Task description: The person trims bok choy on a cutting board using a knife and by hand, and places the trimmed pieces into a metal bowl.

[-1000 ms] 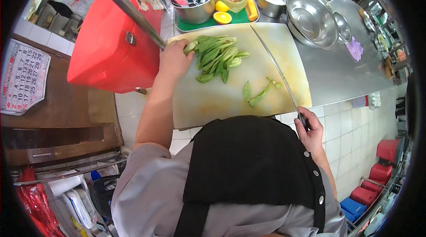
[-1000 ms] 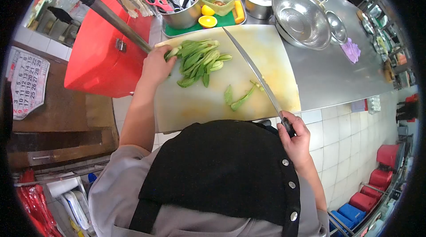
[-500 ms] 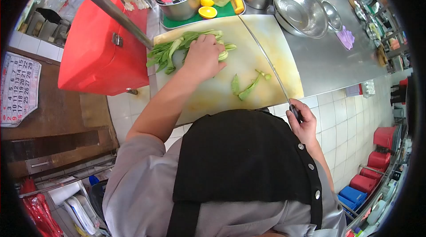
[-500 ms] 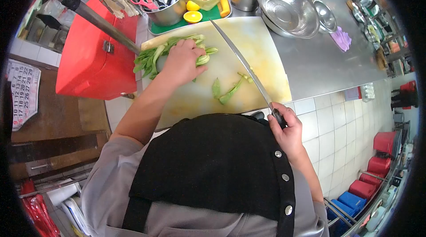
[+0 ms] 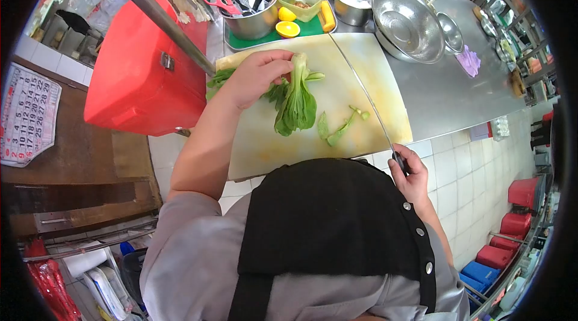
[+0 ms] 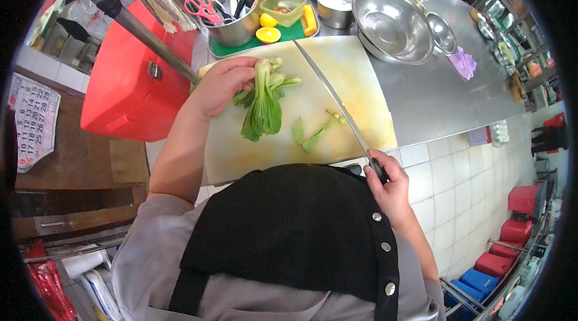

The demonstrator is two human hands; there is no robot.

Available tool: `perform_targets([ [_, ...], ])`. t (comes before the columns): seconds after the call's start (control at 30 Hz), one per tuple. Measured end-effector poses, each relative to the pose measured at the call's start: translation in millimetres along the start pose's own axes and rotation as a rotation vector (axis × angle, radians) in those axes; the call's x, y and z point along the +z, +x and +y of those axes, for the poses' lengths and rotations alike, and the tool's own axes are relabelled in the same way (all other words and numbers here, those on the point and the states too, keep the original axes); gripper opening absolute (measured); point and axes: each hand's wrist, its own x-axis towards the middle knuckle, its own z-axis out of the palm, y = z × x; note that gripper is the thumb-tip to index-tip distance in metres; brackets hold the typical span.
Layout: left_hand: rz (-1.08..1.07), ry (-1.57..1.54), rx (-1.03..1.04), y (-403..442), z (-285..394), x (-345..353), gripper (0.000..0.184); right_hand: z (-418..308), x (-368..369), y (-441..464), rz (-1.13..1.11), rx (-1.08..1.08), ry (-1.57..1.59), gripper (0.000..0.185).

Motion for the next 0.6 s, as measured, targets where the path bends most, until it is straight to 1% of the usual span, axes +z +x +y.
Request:
perform_targets([
  [0.1,-0.125,-0.441,-0.101,3.9,-23.2,12.4,0.041,-0.4,0.6,-0.6,0.008,-0.004,0.014,0.035],
  [0.2,-0.083,-0.605,-0.250,4.2,-39.7,44.0,0.045,-2.0,0.3,0.0,0.011,-0.016,-0.016,0.036],
  [0.27,-0.064,-0.530,-0.260,1.2,-46.6,67.0,0.043,-8.4,-1.9,3.2,0.002,-0.047,-0.071,0.036],
  [0.3,-0.062,-0.471,-0.262,-2.5,-46.7,78.2,0.043,-15.1,-4.1,7.8,0.001,-0.115,-0.126,0.035],
  [0.33,-0.061,-0.412,-0.264,-3.9,-48.3,86.9,0.042,-21.8,-5.8,11.3,-0.020,-0.132,-0.131,0.035],
  [0.37,-0.099,-0.420,-0.255,-1.6,-56.5,91.4,0.040,-28.3,-7.2,14.6,-0.042,-0.149,-0.135,0.035],
  [0.47,-0.281,-0.356,-0.053,-1.2,-69.7,109.2,0.038,-40.1,-6.2,24.5,-0.091,-0.255,-0.144,0.037],
  [0.6,-0.378,-0.166,-0.069,-10.0,-55.9,120.0,0.034,-51.2,-2.0,33.1,-0.139,-0.355,-0.157,0.042],
])
